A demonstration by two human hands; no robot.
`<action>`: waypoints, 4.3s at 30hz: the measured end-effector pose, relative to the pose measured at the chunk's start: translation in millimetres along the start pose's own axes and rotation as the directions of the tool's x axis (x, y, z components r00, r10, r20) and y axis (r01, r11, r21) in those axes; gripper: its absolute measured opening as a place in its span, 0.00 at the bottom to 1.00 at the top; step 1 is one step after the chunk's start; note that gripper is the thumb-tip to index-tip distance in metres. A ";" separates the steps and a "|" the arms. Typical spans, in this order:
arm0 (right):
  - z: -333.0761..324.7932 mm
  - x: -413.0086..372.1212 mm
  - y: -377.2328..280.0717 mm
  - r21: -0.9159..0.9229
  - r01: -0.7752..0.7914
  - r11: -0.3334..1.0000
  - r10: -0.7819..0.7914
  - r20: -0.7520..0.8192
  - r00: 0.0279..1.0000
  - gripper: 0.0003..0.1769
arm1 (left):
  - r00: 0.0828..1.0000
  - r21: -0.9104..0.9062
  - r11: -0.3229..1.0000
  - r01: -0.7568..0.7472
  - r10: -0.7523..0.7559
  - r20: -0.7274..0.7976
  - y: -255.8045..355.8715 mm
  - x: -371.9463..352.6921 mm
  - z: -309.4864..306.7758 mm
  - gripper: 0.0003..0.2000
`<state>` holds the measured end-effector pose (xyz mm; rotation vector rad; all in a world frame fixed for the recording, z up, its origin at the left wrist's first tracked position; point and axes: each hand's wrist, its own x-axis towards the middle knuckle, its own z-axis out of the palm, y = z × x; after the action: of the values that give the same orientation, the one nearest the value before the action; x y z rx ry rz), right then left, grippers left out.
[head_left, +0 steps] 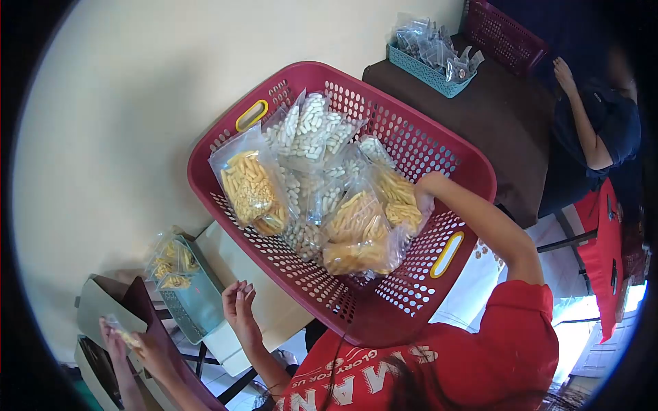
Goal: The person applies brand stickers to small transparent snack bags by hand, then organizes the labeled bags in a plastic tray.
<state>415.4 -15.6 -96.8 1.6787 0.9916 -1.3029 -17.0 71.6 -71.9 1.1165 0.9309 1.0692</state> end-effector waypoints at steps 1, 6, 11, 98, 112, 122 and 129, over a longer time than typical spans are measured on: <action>-4.2 -26.9 2.0 0.049 0.092 0.995 -0.085 -0.114 0.990 0.26 | 1.000 0.002 1.000 -0.018 0.018 -0.005 4.6 -0.4 2.7 0.10; 3.3 -183.8 -43.8 -0.122 0.110 0.986 -0.160 -0.871 0.465 0.23 | 0.991 -0.131 0.985 -0.108 0.117 0.064 32.2 -1.7 22.7 0.11; 23.7 -239.4 -82.3 -0.494 0.545 0.677 -0.626 -0.777 0.074 0.08 | 0.864 -0.056 0.934 -0.353 0.348 0.363 64.2 -9.6 80.9 0.24; 287.9 -183.2 -256.8 0.170 0.982 0.079 0.253 -0.956 0.146 0.25 | 0.617 -0.175 0.905 0.387 -0.113 0.779 39.6 -121.5 29.3 0.13; 392.3 -161.0 -186.4 0.197 0.978 -0.063 0.540 -0.818 0.200 0.19 | 0.095 0.398 0.894 0.206 -0.423 0.901 15.4 -166.3 84.6 0.23; 448.2 7.6 -54.7 0.616 0.787 -0.043 0.869 -0.365 0.333 0.14 | 0.189 0.259 0.891 0.374 -0.347 0.919 -24.2 -199.0 187.5 0.20; 431.0 144.4 16.9 0.916 0.330 0.228 0.802 -0.369 0.469 0.16 | 0.411 0.283 0.911 0.301 -0.392 0.823 -42.0 -206.2 245.2 0.20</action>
<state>294.6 -398.0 -311.4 3.5746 -0.0035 -0.5912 175.1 -187.7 -53.4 1.2567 0.3214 -0.0002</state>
